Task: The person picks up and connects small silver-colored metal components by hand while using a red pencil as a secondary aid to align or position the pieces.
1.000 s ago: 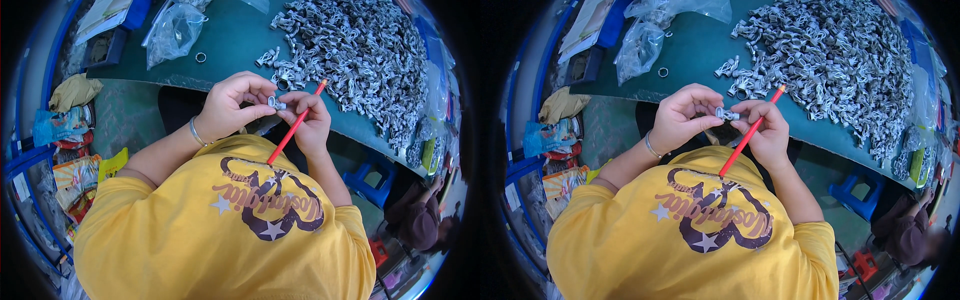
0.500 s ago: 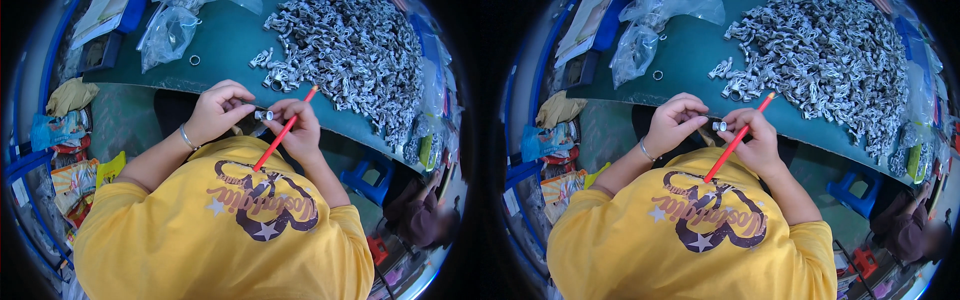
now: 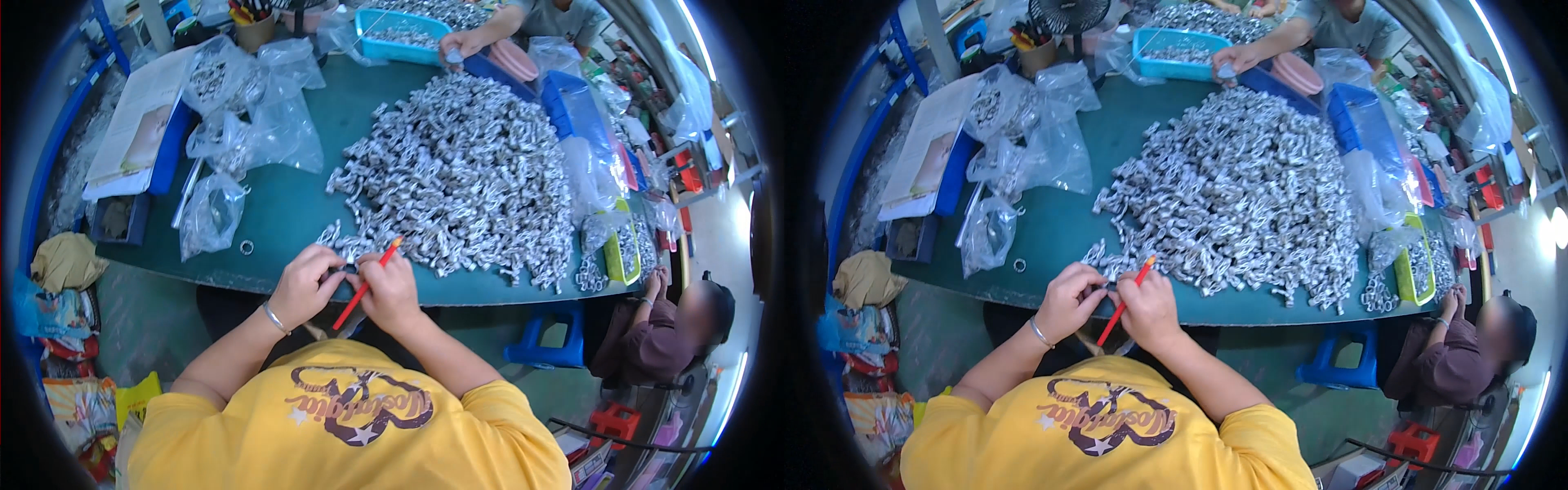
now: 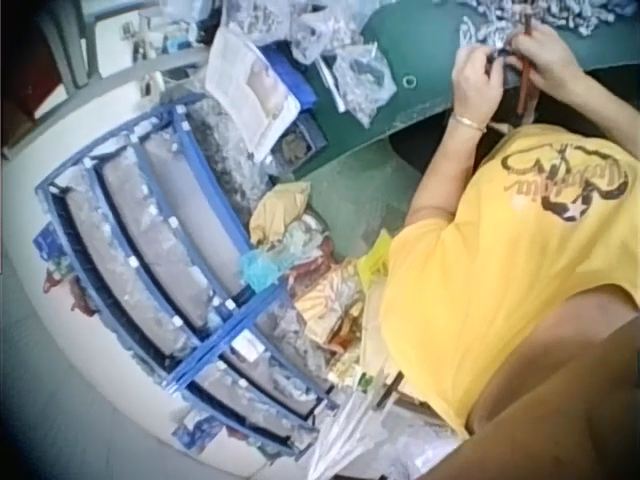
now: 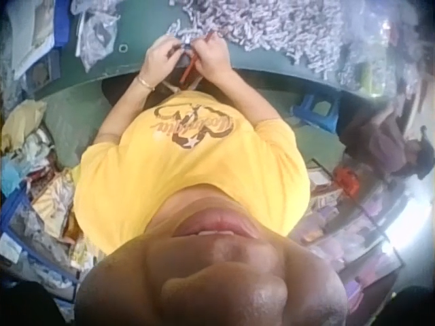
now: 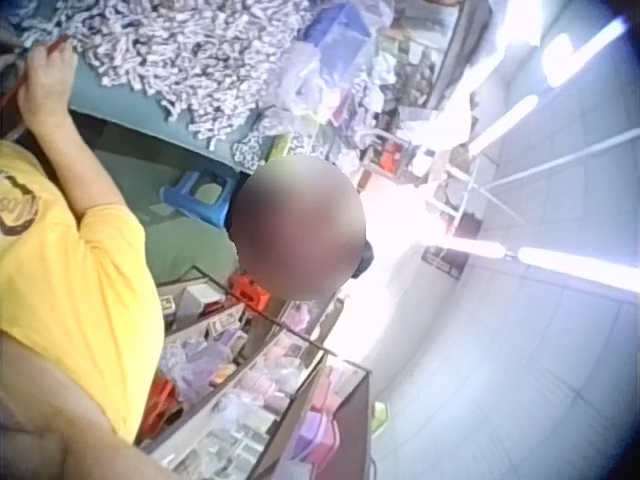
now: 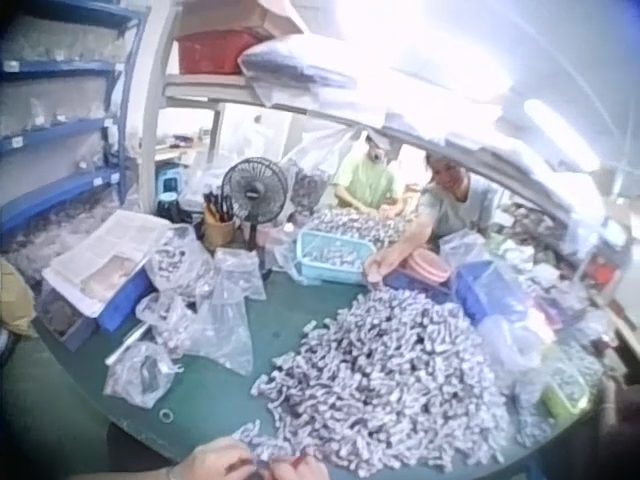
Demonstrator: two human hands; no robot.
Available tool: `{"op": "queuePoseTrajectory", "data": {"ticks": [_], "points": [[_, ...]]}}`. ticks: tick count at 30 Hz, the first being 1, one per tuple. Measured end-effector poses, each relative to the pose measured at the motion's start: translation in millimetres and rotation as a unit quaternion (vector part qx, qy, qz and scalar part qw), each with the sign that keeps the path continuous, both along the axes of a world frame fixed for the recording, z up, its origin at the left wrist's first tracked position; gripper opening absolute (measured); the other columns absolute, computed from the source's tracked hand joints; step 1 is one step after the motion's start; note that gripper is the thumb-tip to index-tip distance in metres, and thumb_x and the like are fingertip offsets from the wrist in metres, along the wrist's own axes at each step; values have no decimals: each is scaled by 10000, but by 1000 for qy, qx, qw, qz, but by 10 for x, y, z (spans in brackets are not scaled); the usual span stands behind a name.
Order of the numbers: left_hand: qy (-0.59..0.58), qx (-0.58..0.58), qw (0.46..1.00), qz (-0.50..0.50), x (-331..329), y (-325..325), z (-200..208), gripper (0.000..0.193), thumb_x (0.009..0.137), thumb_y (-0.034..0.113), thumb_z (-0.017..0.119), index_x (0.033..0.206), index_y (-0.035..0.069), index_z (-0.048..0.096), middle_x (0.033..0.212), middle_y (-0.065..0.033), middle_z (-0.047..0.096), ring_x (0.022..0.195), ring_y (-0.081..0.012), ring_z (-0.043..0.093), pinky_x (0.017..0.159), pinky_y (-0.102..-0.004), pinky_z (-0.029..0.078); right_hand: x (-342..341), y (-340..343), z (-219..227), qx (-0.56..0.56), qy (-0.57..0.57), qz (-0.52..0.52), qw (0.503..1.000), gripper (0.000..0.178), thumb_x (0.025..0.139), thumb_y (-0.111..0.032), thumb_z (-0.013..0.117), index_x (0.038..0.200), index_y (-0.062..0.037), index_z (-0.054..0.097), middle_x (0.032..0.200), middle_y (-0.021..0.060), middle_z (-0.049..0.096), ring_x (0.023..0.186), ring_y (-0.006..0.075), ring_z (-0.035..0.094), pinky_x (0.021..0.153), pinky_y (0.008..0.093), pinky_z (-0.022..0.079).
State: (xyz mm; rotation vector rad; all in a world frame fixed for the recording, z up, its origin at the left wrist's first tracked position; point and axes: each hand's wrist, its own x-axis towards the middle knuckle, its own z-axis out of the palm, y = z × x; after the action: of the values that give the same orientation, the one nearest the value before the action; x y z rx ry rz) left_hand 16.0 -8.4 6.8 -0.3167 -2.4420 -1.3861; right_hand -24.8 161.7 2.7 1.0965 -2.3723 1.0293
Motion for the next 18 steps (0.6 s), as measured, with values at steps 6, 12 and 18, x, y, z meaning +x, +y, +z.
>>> {"op": "queuePoseTrajectory", "data": {"ticks": [6,12,18], "points": [[9,17,1000,0,-47,-35,-372,108,714,12,663,808,16,611,832,-105,581,715,-266,588,615,-326,482,-15,-46,8,10,-23,-38,999,222,622,7,661,753,-69,498,755,70,594,718,276,554,617,379,405],[-12,22,1000,2,-16,-37,-356,105,715,16,664,807,20,615,841,-101,581,726,-268,587,619,-325,481,-51,186,132,-123,-39,-43,991,229,665,63,658,727,-60,475,798,105,623,658,261,587,617,340,473],[-4,-9,1000,-5,-1,-59,-255,91,720,20,662,799,23,616,844,-99,584,729,-266,587,622,-324,481,-241,1010,227,-79,32,-215,973,234,681,99,620,728,-36,435,775,129,582,693,247,570,658,313,466]]}}
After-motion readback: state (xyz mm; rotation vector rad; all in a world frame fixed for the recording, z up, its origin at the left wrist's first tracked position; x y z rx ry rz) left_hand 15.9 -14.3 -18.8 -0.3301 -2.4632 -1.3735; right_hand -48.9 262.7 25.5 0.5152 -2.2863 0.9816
